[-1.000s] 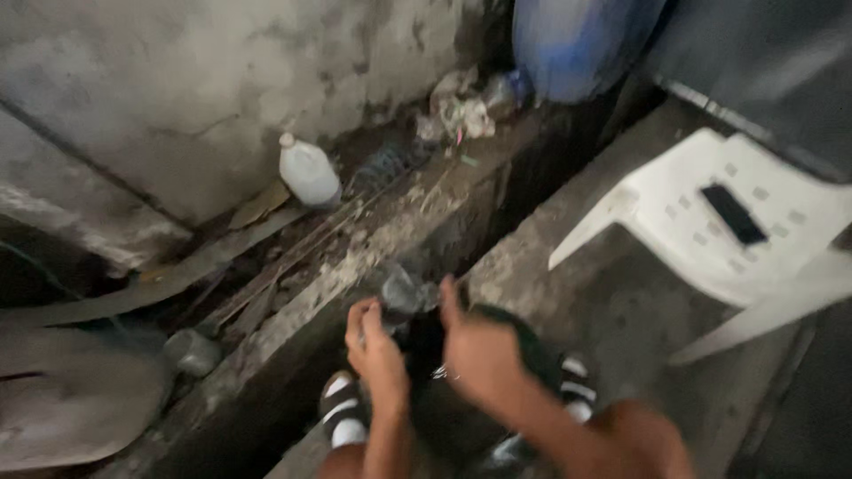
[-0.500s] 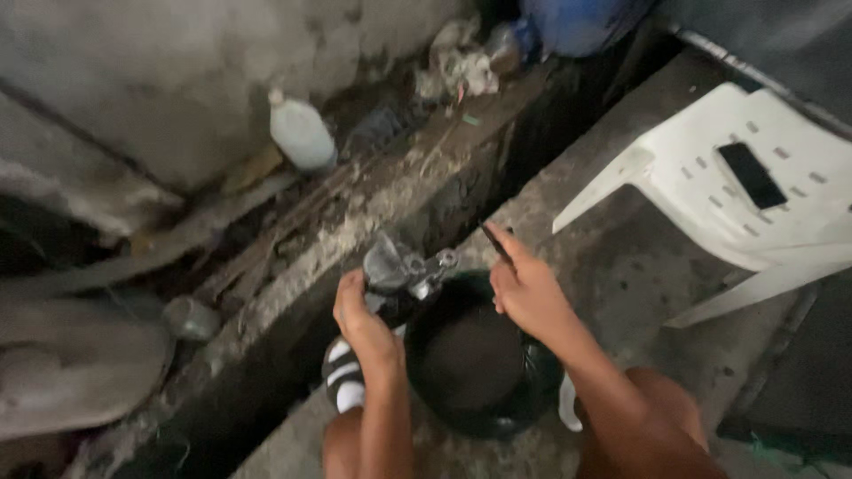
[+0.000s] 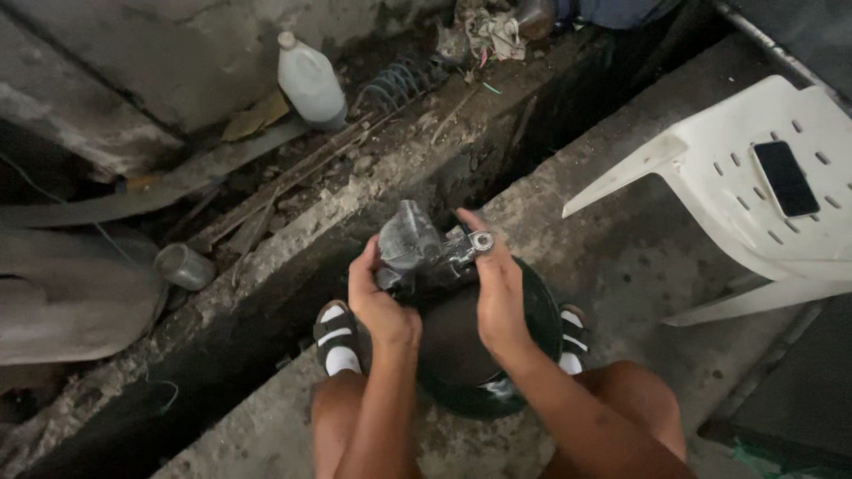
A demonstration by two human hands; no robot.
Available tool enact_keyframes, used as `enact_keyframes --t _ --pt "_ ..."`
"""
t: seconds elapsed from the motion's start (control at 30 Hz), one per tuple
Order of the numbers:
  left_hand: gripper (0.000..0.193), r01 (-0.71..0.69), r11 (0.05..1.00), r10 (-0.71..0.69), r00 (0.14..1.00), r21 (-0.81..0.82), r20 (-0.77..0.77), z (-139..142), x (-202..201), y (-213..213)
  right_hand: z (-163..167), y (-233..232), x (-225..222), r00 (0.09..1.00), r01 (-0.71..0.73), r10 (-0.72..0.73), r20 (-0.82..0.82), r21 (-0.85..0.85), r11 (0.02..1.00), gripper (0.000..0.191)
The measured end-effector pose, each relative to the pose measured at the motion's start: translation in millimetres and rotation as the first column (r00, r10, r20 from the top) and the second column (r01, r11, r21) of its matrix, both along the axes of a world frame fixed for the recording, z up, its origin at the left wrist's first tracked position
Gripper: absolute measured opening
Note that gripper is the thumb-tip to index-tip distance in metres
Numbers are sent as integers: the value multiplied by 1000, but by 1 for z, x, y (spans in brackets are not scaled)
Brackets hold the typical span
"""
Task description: The person sits on the ground and scrubs a metal mechanical component by hand over a green bucket of water, repeatedly turning the part and working different surfaces with a small brush, then rinses and rubs the part by hand.
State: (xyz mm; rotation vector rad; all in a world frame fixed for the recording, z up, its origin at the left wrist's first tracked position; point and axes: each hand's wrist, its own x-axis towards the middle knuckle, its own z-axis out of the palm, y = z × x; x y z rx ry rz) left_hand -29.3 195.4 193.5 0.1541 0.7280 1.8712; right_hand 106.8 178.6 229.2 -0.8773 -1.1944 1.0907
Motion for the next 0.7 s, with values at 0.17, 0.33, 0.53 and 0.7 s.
enact_keyframes --t 0.17,0.33,0.53,0.7 --pt "35 17 1000 -17 997 2 71 -9 17 1 -1 7 1 999 36 -35 15 -54 998 48" --pt "58 199 965 -208 977 -172 -37 8 29 -3 2 18 18 989 149 -150 10 -186 971 48" --pt "79 547 837 -540 825 -5 -167 34 38 -13 -5 24 41 954 141 -251 -163 -497 856 46" --pt "85 579 809 -581 757 -103 -299 31 48 -13 -20 30 57 922 40 -231 -312 -516 856 47"
